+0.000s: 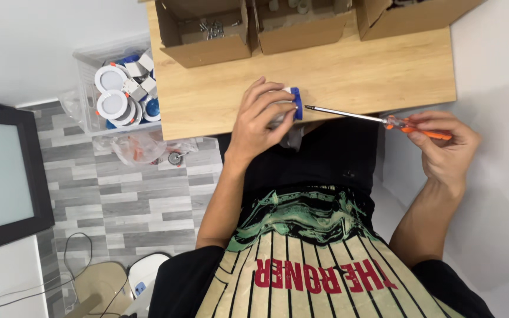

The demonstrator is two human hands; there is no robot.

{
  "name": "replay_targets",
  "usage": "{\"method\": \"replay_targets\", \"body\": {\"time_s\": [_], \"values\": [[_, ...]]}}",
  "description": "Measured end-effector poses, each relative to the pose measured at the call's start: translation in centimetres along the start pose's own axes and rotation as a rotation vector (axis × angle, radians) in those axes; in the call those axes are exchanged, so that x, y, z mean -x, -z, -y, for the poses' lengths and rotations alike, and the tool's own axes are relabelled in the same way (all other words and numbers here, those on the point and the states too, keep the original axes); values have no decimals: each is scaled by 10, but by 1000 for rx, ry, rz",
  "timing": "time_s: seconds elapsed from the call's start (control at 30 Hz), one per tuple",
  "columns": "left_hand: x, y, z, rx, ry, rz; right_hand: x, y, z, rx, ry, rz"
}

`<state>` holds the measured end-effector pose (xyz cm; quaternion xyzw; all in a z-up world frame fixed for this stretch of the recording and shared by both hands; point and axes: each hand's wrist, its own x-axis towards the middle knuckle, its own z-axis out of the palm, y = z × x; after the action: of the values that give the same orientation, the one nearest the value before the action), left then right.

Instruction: The person assembles electrical components on a wooden table. They use a screwdriver to tighten screws on a blue plastic part, then attach a white plastic housing. The person handles multiple similar components, placing some into a cardboard box and retrieving others from a plastic bin.

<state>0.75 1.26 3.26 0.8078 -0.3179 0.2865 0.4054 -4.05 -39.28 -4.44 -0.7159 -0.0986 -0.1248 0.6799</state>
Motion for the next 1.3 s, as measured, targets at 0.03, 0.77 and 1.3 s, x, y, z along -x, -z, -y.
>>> {"method": "replay_targets", "body": {"time_s": [0.03, 0.77, 1.3], "values": [[-2, 2, 10, -3, -4, 1, -6, -5, 2, -3, 4, -1], [-61, 65, 83, -410, 99, -290, -87, -47, 0, 247, 28, 74], [-16, -14, 31, -268, 238, 565, -105, -72, 14, 404, 137, 196]]}}
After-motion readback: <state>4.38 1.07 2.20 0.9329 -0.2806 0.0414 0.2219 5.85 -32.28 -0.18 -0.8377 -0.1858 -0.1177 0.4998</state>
